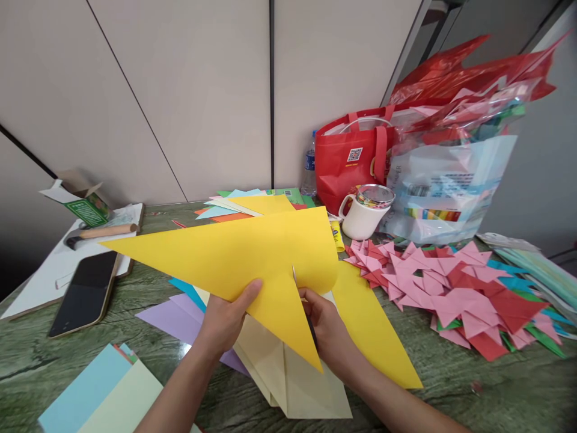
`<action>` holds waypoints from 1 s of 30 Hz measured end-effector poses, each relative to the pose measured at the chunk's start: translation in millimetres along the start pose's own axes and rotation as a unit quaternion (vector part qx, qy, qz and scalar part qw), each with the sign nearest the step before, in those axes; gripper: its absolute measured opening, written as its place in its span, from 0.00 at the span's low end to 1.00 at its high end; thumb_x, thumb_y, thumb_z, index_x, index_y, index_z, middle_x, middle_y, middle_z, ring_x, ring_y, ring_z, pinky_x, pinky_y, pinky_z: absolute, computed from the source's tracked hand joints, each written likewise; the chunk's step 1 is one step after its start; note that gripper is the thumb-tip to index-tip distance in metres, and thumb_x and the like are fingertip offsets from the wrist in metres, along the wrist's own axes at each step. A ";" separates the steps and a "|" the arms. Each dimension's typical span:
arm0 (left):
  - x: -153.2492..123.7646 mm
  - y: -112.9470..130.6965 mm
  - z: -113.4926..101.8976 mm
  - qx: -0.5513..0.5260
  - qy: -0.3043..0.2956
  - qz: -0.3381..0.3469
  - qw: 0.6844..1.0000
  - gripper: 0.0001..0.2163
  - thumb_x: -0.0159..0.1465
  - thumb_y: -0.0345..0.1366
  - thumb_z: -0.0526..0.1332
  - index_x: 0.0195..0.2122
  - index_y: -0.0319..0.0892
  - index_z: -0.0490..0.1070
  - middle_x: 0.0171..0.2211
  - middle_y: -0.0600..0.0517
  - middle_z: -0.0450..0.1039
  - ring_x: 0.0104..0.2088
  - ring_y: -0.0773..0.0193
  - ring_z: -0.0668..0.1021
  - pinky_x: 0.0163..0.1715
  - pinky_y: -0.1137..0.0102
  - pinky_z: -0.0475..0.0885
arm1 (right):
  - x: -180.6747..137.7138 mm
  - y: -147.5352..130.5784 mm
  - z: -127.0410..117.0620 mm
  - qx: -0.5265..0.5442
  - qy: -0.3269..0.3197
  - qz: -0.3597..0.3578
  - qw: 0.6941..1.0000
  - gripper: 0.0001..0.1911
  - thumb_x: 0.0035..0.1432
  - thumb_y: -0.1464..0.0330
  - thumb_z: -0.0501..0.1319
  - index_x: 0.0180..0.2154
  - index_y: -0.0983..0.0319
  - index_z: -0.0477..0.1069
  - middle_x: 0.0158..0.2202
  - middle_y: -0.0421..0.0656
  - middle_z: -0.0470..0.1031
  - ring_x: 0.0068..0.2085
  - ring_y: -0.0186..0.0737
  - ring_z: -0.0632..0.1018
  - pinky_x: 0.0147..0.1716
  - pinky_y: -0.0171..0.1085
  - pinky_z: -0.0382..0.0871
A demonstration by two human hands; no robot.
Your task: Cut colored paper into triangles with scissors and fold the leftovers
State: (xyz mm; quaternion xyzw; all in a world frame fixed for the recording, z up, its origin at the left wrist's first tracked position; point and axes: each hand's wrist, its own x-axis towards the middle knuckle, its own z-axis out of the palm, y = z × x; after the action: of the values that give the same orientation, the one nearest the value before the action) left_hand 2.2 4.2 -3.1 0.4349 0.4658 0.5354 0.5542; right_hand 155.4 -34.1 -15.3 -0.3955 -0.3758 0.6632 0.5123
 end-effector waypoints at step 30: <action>-2.6 1.9 1.8 -0.023 0.004 -0.009 1.000 0.26 0.48 0.43 0.70 0.48 0.42 0.70 0.47 0.44 0.75 0.51 0.49 0.73 0.47 0.60 0.72 | 0.6 7.3 -1.5 -0.001 0.023 0.002 1.000 0.17 0.35 0.62 0.73 0.26 0.60 0.68 0.24 0.39 0.78 0.29 0.42 0.78 0.24 0.34 0.69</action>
State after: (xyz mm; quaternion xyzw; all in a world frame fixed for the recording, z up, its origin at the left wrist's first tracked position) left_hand 3.7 1.7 -0.7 0.4153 0.4594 0.5431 0.5670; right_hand 153.9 -34.8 -22.6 -0.4119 -0.3634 0.6546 0.5195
